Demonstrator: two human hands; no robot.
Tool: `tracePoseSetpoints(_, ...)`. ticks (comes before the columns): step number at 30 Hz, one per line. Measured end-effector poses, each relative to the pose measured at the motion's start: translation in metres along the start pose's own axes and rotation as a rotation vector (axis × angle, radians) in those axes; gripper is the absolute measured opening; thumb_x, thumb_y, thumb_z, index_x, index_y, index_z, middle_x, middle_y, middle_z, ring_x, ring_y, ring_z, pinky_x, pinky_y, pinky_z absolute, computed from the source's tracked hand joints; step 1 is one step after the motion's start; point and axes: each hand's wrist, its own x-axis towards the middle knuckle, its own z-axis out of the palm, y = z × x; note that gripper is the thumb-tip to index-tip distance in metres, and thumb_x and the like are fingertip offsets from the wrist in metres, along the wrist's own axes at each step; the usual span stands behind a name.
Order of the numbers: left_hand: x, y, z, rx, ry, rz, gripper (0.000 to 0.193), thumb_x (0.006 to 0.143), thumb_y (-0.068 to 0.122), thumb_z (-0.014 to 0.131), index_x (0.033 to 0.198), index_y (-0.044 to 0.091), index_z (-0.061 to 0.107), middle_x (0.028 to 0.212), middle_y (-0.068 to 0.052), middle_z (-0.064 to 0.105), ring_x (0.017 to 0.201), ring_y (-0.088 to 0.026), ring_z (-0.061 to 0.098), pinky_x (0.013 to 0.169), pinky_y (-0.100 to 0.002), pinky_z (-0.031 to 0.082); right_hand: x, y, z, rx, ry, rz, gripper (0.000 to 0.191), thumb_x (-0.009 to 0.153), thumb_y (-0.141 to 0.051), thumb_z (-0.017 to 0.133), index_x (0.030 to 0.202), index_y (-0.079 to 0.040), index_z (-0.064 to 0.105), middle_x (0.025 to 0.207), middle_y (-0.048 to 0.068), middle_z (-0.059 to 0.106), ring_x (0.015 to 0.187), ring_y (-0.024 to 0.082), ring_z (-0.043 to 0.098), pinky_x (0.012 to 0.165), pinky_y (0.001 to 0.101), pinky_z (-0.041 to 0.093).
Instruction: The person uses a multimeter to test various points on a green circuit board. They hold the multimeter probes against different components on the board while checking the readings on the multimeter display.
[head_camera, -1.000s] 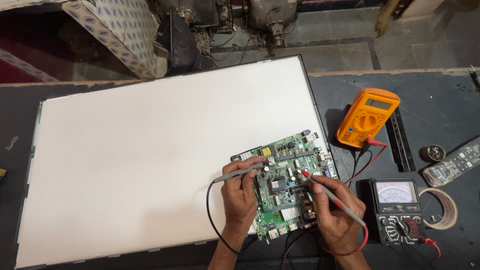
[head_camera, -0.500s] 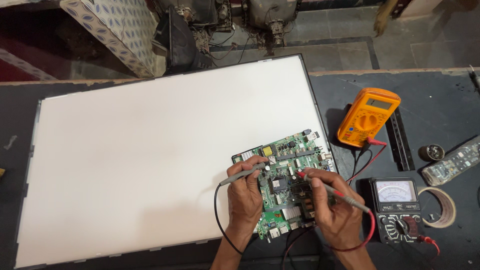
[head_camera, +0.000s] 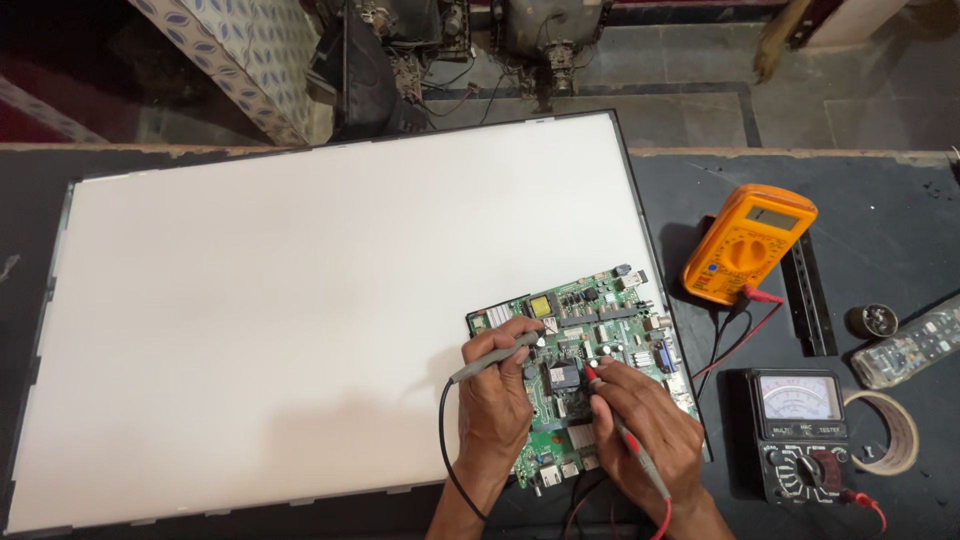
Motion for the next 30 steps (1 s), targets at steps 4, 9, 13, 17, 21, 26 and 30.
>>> tracePoseSetpoints(4,0.000,0.000,0.000,0.009,-0.012,-0.044,0.013,0.109,0.009,0.048,0.116,0.008,0.037,0.115,-0.014,0.075,0.099,-0.022,0.073,0.082,-0.032,0.061,0.000,-0.002,0.000,-0.007,-0.008,0.008,0.011,0.084,0.003,0.073,0.093,0.003,0.067,0.098,0.015,0.074,0.099,0.031,0.076,0.081,0.0350,0.062)
tracePoseSetpoints(9,0.001,0.002,-0.001,-0.049,-0.008,-0.001,0.013,0.110,0.007,0.047,0.119,0.007,0.037,0.117,-0.017,0.071,0.104,-0.024,0.073,0.087,-0.034,0.061,0.001,-0.004,0.001,-0.040,-0.010,0.003,0.013,0.083,0.003,0.075,0.094,0.002,0.068,0.098,0.014,0.074,0.098,0.030,0.076,0.080,0.0344,0.061)
tracePoseSetpoints(13,0.002,0.003,-0.001,-0.024,-0.014,-0.023,0.013,0.109,0.007,0.046,0.118,0.007,0.036,0.117,-0.018,0.072,0.102,-0.023,0.072,0.085,-0.033,0.060,0.002,-0.004,0.001,-0.037,-0.011,0.006,0.015,0.082,0.002,0.076,0.094,0.001,0.068,0.098,0.014,0.074,0.096,0.029,0.076,0.079,0.0340,0.061)
tracePoseSetpoints(17,0.002,0.002,-0.001,-0.021,-0.011,-0.030,0.014,0.109,0.006,0.046,0.118,0.007,0.036,0.117,-0.018,0.072,0.101,-0.023,0.073,0.084,-0.033,0.060,0.001,-0.003,0.003,-0.032,-0.004,0.007,0.015,0.083,0.001,0.076,0.095,0.000,0.068,0.098,0.014,0.074,0.096,0.028,0.076,0.078,0.0334,0.061)
tracePoseSetpoints(21,0.001,-0.002,0.000,-0.011,-0.008,-0.014,0.014,0.109,0.006,0.047,0.118,0.007,0.037,0.116,-0.018,0.072,0.101,-0.023,0.073,0.083,-0.033,0.061,-0.001,-0.001,0.004,-0.037,0.000,0.012,0.014,0.083,0.001,0.076,0.094,0.000,0.068,0.097,0.014,0.074,0.094,0.029,0.076,0.078,0.0340,0.061)
tracePoseSetpoints(26,-0.003,-0.008,-0.001,-0.018,-0.011,-0.060,0.012,0.107,0.003,0.044,0.117,0.005,0.037,0.117,-0.020,0.072,0.106,-0.026,0.073,0.090,-0.035,0.059,-0.003,0.002,0.007,-0.027,0.012,-0.007,0.013,0.083,0.000,0.077,0.091,0.002,0.068,0.097,0.017,0.075,0.090,0.029,0.077,0.070,0.0316,0.061)
tracePoseSetpoints(30,-0.004,-0.013,-0.001,-0.040,-0.002,-0.066,0.013,0.106,0.003,0.044,0.115,0.005,0.036,0.116,-0.020,0.072,0.101,-0.024,0.071,0.088,-0.035,0.057,-0.006,0.004,0.012,-0.025,0.027,-0.025,0.012,0.083,0.000,0.076,0.091,0.002,0.068,0.095,0.019,0.075,0.094,0.032,0.078,0.075,0.0349,0.063)
